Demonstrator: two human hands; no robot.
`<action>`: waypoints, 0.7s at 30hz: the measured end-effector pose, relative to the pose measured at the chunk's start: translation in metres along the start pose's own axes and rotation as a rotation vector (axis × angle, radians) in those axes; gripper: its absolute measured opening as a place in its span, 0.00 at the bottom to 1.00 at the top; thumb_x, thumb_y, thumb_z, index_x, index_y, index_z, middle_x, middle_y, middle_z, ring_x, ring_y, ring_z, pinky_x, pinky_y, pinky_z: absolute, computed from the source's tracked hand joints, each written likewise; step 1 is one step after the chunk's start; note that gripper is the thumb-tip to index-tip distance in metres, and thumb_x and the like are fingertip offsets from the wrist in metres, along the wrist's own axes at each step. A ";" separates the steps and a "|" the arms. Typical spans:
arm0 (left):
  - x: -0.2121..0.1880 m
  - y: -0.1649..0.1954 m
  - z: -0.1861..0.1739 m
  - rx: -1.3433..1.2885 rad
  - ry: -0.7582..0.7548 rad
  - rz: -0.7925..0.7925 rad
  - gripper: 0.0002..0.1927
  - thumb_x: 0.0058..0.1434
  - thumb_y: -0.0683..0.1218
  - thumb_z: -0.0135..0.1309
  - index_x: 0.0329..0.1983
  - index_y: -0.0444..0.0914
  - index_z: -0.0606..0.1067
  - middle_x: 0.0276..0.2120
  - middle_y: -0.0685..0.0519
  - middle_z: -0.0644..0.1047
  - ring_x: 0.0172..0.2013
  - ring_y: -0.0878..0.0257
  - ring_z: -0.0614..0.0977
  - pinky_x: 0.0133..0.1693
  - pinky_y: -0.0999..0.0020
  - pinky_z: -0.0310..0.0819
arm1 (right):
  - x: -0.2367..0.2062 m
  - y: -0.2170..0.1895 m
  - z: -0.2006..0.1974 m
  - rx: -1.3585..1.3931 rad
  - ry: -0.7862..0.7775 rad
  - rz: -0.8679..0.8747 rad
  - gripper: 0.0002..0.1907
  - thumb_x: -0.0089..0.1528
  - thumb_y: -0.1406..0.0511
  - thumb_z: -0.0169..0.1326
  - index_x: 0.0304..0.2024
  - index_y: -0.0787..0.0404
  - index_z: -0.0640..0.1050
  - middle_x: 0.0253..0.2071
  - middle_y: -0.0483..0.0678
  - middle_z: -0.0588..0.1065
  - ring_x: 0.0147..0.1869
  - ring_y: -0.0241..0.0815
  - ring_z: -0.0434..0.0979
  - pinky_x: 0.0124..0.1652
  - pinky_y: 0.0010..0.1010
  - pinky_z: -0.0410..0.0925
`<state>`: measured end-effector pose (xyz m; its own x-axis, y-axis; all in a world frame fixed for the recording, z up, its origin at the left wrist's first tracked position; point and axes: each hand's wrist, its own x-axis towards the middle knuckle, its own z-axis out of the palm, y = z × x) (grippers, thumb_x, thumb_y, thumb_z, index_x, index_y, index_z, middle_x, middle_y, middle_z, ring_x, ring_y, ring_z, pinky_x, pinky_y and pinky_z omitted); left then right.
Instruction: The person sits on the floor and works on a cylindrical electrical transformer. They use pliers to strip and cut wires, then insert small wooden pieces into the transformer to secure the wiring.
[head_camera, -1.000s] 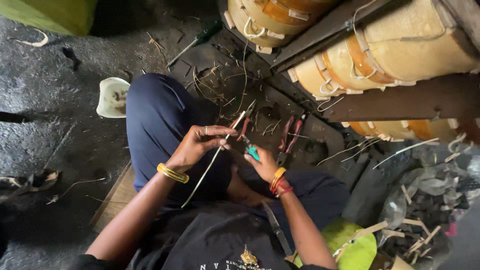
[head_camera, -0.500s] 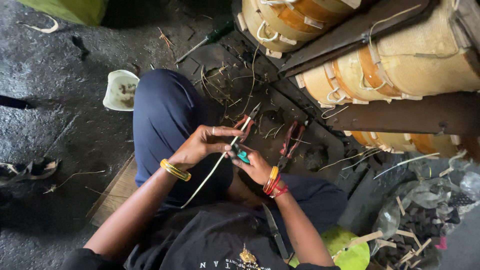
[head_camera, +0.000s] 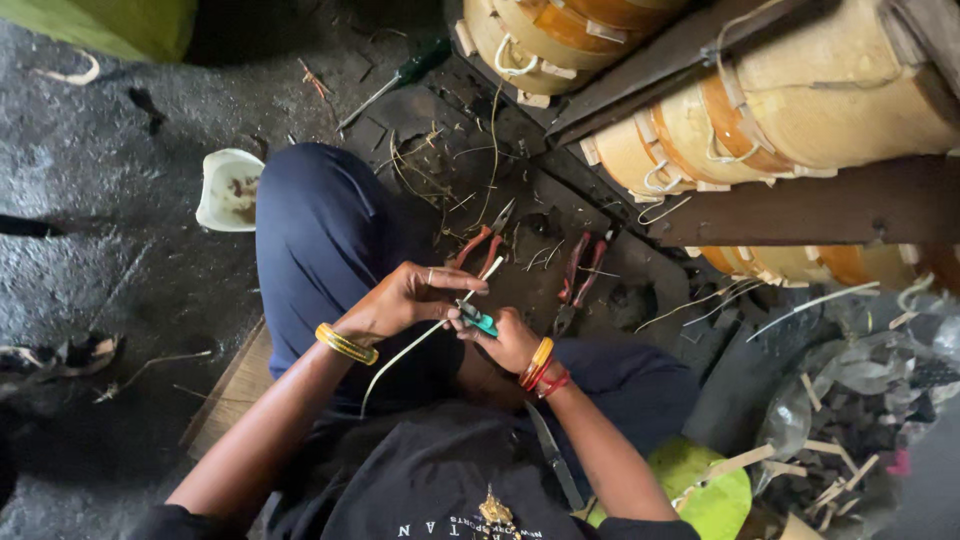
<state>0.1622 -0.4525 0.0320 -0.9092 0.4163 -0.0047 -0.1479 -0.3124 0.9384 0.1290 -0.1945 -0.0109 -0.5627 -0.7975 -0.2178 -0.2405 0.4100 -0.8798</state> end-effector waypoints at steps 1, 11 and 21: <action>0.000 0.002 0.002 -0.041 0.004 -0.054 0.25 0.61 0.33 0.57 0.63 0.36 0.75 0.58 0.49 0.76 0.43 0.68 0.81 0.46 0.70 0.80 | -0.002 0.001 -0.001 -0.032 0.028 -0.006 0.16 0.64 0.61 0.62 0.52 0.62 0.80 0.45 0.54 0.83 0.50 0.50 0.85 0.49 0.36 0.74; 0.006 0.058 0.066 0.936 0.496 -0.134 0.23 0.53 0.42 0.64 0.55 0.42 0.80 0.54 0.52 0.79 0.49 0.53 0.82 0.46 0.61 0.77 | -0.028 0.050 -0.024 -0.749 0.043 0.088 0.24 0.57 0.52 0.64 0.47 0.62 0.79 0.46 0.53 0.76 0.55 0.54 0.74 0.56 0.46 0.64; 0.084 0.029 0.183 0.894 0.210 0.001 0.11 0.54 0.38 0.61 0.41 0.39 0.83 0.40 0.49 0.84 0.41 0.55 0.87 0.42 0.65 0.80 | -0.100 -0.004 -0.053 0.684 0.832 0.062 0.14 0.66 0.66 0.59 0.53 0.64 0.83 0.48 0.49 0.83 0.48 0.33 0.82 0.49 0.25 0.74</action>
<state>0.1529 -0.2698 0.1218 -0.9741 0.2257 0.0152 0.1293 0.5002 0.8562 0.1439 -0.0930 0.0364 -0.9818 -0.1269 -0.1415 0.1546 -0.1008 -0.9828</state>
